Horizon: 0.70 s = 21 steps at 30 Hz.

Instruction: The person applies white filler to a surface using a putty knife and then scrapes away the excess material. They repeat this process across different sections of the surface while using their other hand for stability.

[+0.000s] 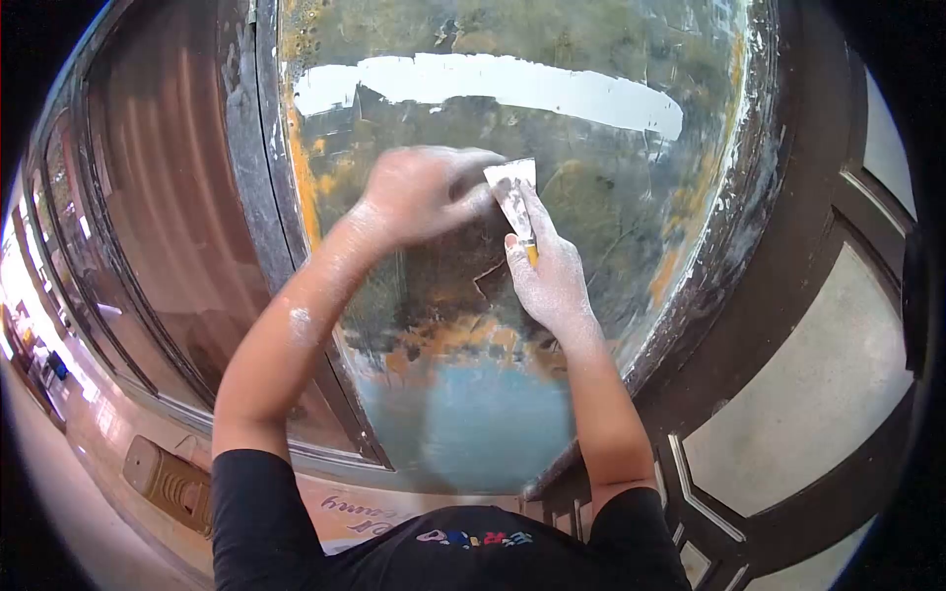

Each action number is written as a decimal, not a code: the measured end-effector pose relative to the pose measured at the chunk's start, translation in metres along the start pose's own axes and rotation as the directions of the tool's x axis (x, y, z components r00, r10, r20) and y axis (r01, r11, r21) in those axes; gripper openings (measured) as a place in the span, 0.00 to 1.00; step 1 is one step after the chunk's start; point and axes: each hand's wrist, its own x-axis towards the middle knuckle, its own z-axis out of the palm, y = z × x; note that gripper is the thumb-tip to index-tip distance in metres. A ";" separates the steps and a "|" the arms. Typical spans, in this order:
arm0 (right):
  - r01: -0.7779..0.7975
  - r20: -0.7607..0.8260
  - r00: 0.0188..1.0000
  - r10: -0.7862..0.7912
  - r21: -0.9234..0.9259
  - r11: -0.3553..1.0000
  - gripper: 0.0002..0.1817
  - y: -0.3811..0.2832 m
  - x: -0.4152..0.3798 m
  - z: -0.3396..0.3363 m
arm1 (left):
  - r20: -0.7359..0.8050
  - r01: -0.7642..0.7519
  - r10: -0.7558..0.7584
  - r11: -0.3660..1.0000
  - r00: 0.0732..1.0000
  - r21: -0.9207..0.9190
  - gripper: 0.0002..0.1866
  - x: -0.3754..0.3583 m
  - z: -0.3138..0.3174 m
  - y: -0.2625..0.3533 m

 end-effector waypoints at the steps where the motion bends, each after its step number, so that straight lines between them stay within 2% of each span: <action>1: -0.076 0.048 0.996 0.077 -0.025 0.997 0.35 -0.003 0.003 -0.001 | -0.074 -0.014 0.018 0.998 0.997 0.062 0.17 0.005 -0.011 -0.012; 3: -0.054 0.060 0.997 0.056 -0.040 0.998 0.35 -0.004 0.013 0.003 | -0.230 0.045 -0.011 0.989 0.973 0.142 0.11 0.012 -0.033 -0.036; 5: -0.078 0.098 0.991 0.091 -0.127 0.989 0.34 -0.020 0.025 0.005 | -0.330 -0.056 0.161 0.950 0.930 0.307 0.11 0.018 -0.054 -0.067; 6: -0.128 0.150 0.978 0.144 -0.113 0.985 0.35 -0.029 0.031 0.005 | -0.359 -0.042 0.157 0.951 0.920 0.307 0.11 0.023 -0.063 -0.077; 7: -0.125 0.151 0.978 0.142 -0.113 0.986 0.35 -0.030 0.036 0.011 | -0.364 0.000 0.111 0.956 0.925 0.292 0.10 0.022 -0.071 -0.082; 9: 0.035 0.077 0.997 -0.019 -0.207 0.978 0.36 -0.032 0.046 0.023 | -0.407 -0.091 0.261 0.916 0.876 0.391 0.09 0.023 -0.078 -0.104; 10: 0.030 0.082 0.997 -0.013 -0.200 0.979 0.36 -0.035 0.051 0.027 | -0.408 -0.091 0.260 0.916 0.875 0.390 0.09 0.023 -0.080 -0.115; 12: 0.013 0.055 0.999 -0.001 -0.216 0.976 0.37 -0.046 0.053 0.030 | -0.387 -0.164 0.386 0.853 0.837 0.496 0.10 0.021 -0.080 -0.132; 15: 0.031 0.009 1.000 -0.030 -0.294 0.955 0.34 -0.042 0.050 0.035 | -0.417 -0.138 0.376 0.856 0.828 0.499 0.12 0.013 -0.064 -0.141; 16: 0.012 0.020 1.000 -0.005 -0.355 0.935 0.32 -0.038 0.052 0.033 | -0.393 -0.123 0.351 0.857 0.850 0.501 0.19 0.012 -0.061 -0.142; 17: -0.010 0.028 0.999 0.024 -0.416 0.909 0.31 -0.037 0.054 0.032 | -0.396 -0.137 0.366 0.855 0.842 0.499 0.19 0.012 -0.060 -0.144; 19: -0.021 -0.008 1.000 0.019 -0.449 0.893 0.30 -0.051 0.062 0.033 | -0.519 0.036 0.246 0.880 0.818 0.473 0.22 0.013 -0.058 -0.143; 21: -0.030 -0.030 0.999 0.018 -0.484 0.875 0.29 -0.067 0.068 0.036 | -0.539 0.037 0.243 0.889 0.806 0.457 0.24 0.014 -0.055 -0.152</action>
